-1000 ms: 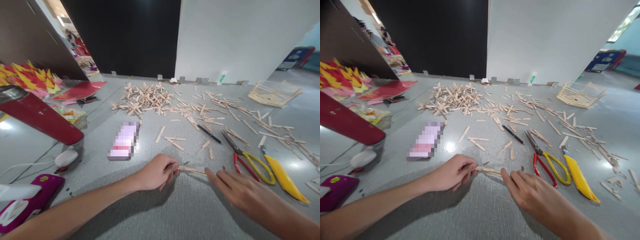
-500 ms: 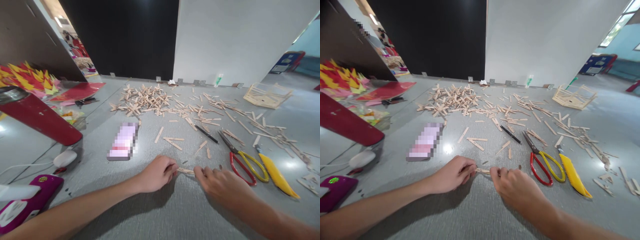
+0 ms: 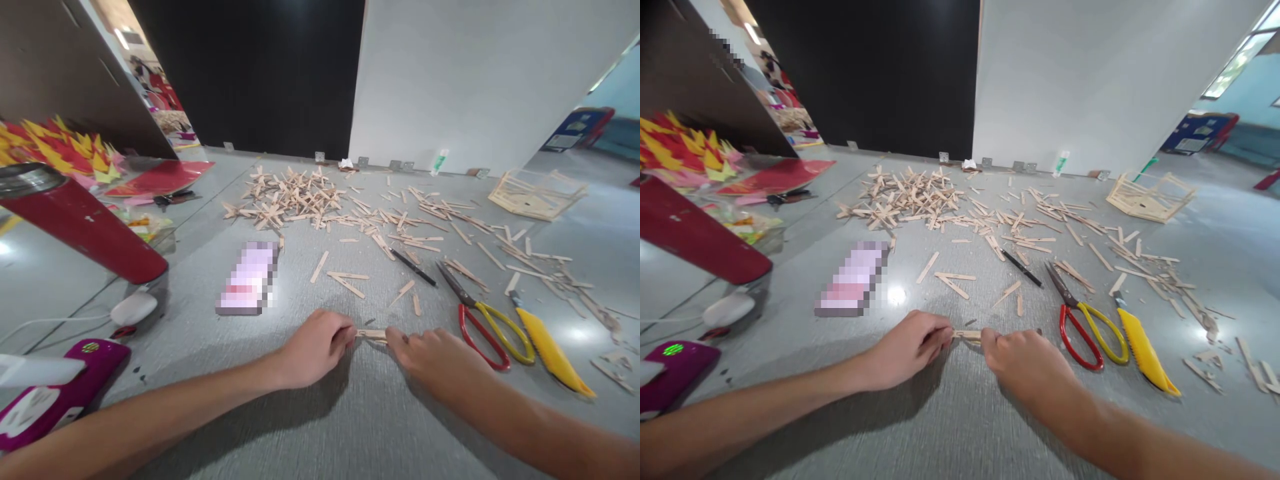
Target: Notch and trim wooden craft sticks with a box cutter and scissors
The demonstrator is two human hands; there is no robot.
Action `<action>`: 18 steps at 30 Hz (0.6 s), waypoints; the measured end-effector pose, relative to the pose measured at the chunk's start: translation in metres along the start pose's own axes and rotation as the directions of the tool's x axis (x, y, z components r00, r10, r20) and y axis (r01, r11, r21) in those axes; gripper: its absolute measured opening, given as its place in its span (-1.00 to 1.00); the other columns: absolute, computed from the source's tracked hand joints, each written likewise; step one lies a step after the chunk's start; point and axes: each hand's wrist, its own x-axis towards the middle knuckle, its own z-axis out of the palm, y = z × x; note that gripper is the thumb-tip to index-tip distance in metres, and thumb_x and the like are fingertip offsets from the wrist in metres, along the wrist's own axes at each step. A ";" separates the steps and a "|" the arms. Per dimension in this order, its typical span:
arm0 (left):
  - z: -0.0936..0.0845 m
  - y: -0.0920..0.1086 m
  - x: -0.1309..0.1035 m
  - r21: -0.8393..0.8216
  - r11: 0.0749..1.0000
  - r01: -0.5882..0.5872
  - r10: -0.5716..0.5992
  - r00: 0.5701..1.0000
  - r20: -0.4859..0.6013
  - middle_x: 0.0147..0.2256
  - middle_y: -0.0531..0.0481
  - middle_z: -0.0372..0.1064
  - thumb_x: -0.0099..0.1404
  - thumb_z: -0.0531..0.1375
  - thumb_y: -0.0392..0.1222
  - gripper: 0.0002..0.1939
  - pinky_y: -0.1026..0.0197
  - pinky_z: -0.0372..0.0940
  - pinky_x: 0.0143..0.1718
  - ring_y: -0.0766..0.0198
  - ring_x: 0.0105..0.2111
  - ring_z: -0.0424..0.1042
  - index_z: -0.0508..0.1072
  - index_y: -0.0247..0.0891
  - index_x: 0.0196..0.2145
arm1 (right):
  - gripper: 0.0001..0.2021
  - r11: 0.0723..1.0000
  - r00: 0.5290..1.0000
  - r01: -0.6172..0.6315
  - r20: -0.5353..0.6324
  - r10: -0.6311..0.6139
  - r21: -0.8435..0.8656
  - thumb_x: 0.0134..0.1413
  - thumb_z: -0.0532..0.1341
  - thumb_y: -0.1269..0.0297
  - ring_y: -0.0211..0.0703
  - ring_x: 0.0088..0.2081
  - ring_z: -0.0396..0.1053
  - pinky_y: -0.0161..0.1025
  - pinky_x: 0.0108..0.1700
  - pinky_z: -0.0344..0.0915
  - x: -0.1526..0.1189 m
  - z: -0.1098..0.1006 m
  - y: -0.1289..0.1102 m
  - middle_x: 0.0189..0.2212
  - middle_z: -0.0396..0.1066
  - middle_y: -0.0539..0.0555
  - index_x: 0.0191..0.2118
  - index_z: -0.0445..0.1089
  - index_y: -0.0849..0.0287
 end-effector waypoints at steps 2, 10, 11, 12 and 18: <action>0.002 0.000 -0.002 0.018 1.000 -0.005 0.005 1.000 -0.009 -0.59 0.14 0.15 0.47 0.01 -0.28 -0.66 0.23 0.04 -0.39 0.30 -0.54 0.12 0.17 -0.16 -0.51 | -0.80 1.000 1.000 -0.017 0.000 0.017 -0.004 0.20 0.24 0.63 -0.17 -0.62 0.49 -0.30 -0.56 0.08 -0.002 -0.005 -0.007 -0.59 0.54 0.03 -0.18 0.45 0.20; 0.011 -0.005 -0.004 0.084 0.996 0.020 -0.015 0.998 -0.058 -0.57 0.12 0.10 0.57 -0.05 -0.08 -0.61 0.17 -0.01 -0.38 0.25 -0.53 0.07 0.15 -0.13 -0.47 | -0.77 0.999 1.000 -0.015 0.010 0.014 0.031 0.21 0.19 0.66 -0.18 -0.61 0.49 -0.31 -0.57 0.13 0.004 0.001 0.007 -0.58 0.53 0.00 -0.16 0.43 0.19; 0.011 -0.005 -0.004 0.090 0.996 0.024 -0.018 0.998 -0.062 -0.57 0.12 0.11 0.57 -0.06 -0.07 -0.61 0.16 0.00 -0.37 0.24 -0.53 0.08 0.15 -0.13 -0.46 | -0.76 0.999 1.000 -0.014 0.010 0.014 0.043 0.22 0.18 0.66 -0.19 -0.60 0.50 -0.31 -0.56 0.14 0.005 0.002 0.010 -0.57 0.54 0.00 -0.14 0.44 0.19; 0.012 -0.006 -0.005 0.097 0.995 0.028 -0.022 0.998 -0.066 -0.57 0.11 0.12 0.58 -0.06 -0.06 -0.60 0.16 0.00 -0.37 0.24 -0.53 0.09 0.15 -0.12 -0.46 | -0.75 0.998 1.000 -0.020 0.009 0.020 0.053 0.22 0.18 0.67 -0.18 -0.59 0.51 -0.31 -0.56 0.14 0.006 0.003 0.010 -0.56 0.54 0.00 -0.13 0.44 0.20; 0.020 -0.006 -0.009 0.142 0.989 0.051 -0.036 0.994 -0.107 -0.53 0.10 0.13 0.56 -0.09 -0.07 -0.66 0.15 0.00 -0.37 0.22 -0.51 0.10 0.15 -0.12 -0.42 | -0.74 0.984 0.993 -0.117 -0.014 0.120 0.132 0.15 0.19 0.73 -0.14 -0.59 0.51 -0.32 -0.59 0.05 -0.002 -0.004 -0.016 -0.57 0.55 0.10 -0.18 0.47 0.26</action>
